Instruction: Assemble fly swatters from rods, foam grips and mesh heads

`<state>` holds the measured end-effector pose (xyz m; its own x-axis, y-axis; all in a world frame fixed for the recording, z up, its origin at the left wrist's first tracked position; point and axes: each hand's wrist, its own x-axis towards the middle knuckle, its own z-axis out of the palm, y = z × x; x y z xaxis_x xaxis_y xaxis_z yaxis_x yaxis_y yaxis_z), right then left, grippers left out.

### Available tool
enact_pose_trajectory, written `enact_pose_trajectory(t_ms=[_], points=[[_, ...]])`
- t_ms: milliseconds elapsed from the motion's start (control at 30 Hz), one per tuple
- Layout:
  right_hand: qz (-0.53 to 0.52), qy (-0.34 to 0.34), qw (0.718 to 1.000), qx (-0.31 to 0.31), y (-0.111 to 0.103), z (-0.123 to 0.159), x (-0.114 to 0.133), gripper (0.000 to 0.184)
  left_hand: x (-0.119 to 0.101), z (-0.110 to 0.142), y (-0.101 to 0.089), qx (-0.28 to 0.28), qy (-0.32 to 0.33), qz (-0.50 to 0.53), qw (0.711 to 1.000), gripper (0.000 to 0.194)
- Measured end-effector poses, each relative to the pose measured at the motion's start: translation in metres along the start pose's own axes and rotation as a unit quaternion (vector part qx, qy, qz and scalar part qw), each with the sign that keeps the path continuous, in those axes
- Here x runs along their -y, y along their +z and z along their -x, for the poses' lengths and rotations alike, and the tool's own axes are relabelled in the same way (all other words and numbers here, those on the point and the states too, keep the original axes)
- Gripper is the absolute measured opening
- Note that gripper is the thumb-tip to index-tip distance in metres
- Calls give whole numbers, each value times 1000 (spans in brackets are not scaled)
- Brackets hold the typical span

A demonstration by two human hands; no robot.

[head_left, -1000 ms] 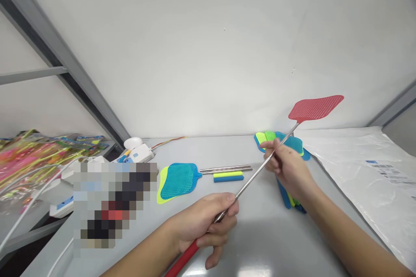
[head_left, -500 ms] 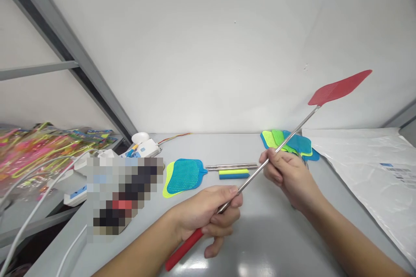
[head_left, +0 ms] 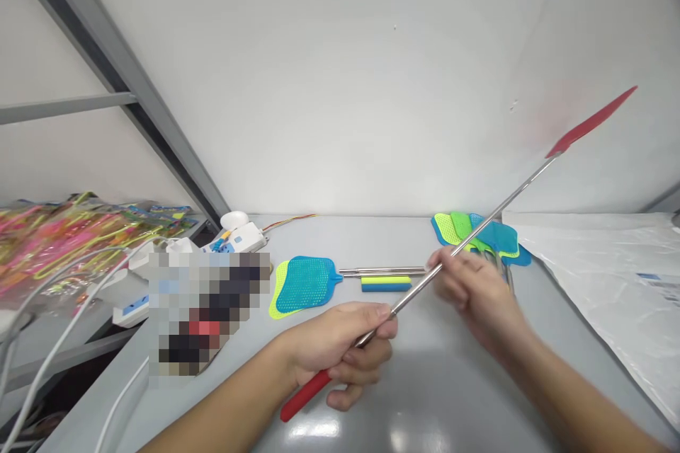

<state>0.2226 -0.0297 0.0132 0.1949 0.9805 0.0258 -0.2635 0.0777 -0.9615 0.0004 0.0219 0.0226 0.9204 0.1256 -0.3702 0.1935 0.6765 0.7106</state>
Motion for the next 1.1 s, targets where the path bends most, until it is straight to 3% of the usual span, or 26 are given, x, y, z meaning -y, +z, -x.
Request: enact_pose_trajectory(t_ms=[100, 233, 367, 500, 567, 733, 867, 1000, 1100], points=[[-45, -54, 993, -98, -24, -14, 18, 24, 0, 1, -1, -2, -2, -2, 1000, 28], [-53, -96, 986, -128, -26, -17, 22, 25, 1, 1, -1, 14, -6, 4, 1000, 26], [-60, -55, 994, -72, -4, -7, 3, 24, 2, 0, -4, 21, -7, 3, 1000, 27], [-57, 7, 998, -13, 9, 2, -7, 42, 3, -1, -8, 33, -10, 4, 999, 28], [-47, -11, 998, -39, 4, 0, -2, 46, 3, -1, -9, 37, -9, -1, 999, 28], [-69, -110, 976, -175, -33, -17, 28, 39, 4, -1, -6, 43, -27, -12, 999, 31], [-72, -132, 965, -213, -47, -26, 39, 38, 4, -1, -5, 48, -27, -20, 998, 30], [-78, -106, 975, -180, -23, -17, 22, 37, 3, -1, -7, 34, -17, -24, 999, 28], [-21, -12, 997, -67, 8, -1, 0, 36, 4, -1, -7, 31, -3, -20, 999, 27]])
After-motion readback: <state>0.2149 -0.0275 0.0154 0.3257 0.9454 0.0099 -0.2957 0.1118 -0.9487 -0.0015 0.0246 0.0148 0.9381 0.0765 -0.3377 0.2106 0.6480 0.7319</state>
